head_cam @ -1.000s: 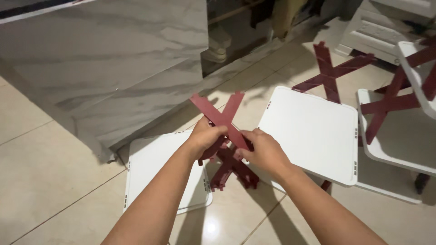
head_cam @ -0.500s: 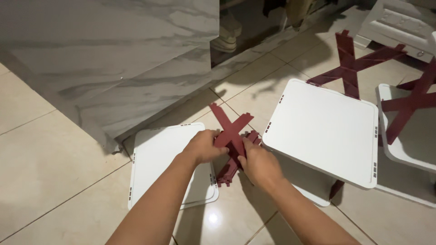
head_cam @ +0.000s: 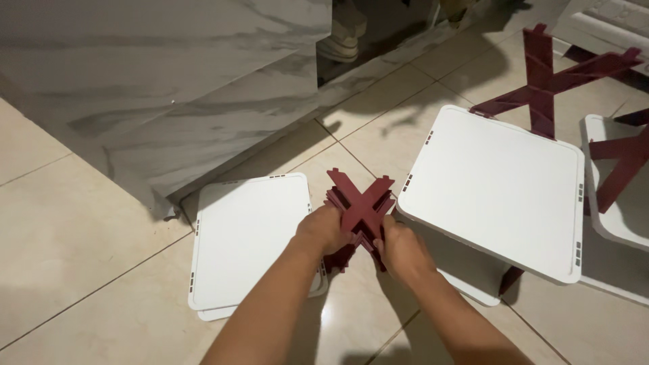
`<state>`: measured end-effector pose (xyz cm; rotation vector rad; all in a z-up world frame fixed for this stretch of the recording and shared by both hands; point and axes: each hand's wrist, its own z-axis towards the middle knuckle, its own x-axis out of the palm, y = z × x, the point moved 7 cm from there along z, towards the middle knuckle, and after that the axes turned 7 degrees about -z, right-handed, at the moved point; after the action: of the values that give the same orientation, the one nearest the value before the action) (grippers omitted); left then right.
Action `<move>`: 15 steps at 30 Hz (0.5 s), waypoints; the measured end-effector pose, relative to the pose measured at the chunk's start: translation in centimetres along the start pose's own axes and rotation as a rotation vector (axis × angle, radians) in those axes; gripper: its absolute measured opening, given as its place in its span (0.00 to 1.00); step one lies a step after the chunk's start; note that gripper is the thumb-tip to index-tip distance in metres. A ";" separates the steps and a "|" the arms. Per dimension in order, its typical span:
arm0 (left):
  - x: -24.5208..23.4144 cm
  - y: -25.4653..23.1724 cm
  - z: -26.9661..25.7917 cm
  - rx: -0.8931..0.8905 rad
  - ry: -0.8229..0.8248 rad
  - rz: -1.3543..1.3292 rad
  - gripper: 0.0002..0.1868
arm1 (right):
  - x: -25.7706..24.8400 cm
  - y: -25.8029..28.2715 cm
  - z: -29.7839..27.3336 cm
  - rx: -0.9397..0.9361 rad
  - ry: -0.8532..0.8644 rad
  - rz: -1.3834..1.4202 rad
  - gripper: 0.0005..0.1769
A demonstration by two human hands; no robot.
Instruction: The person assembles a small white folding table with maroon legs. They place the tabletop on the floor, unfold the legs, and attach them to the tabletop. The person repeats this process for multiple tables, stacking the completed units.
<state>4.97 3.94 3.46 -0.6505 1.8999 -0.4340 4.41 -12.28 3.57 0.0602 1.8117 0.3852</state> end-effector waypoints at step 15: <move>1.5 -0.8 1.4 -0.019 0.016 0.076 0.20 | -0.6 0.6 0.2 -0.202 -0.139 0.183 0.12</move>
<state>5.94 2.37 2.28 -0.5865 1.9392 -0.3739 4.61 -11.78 4.23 0.1095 1.6273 0.6757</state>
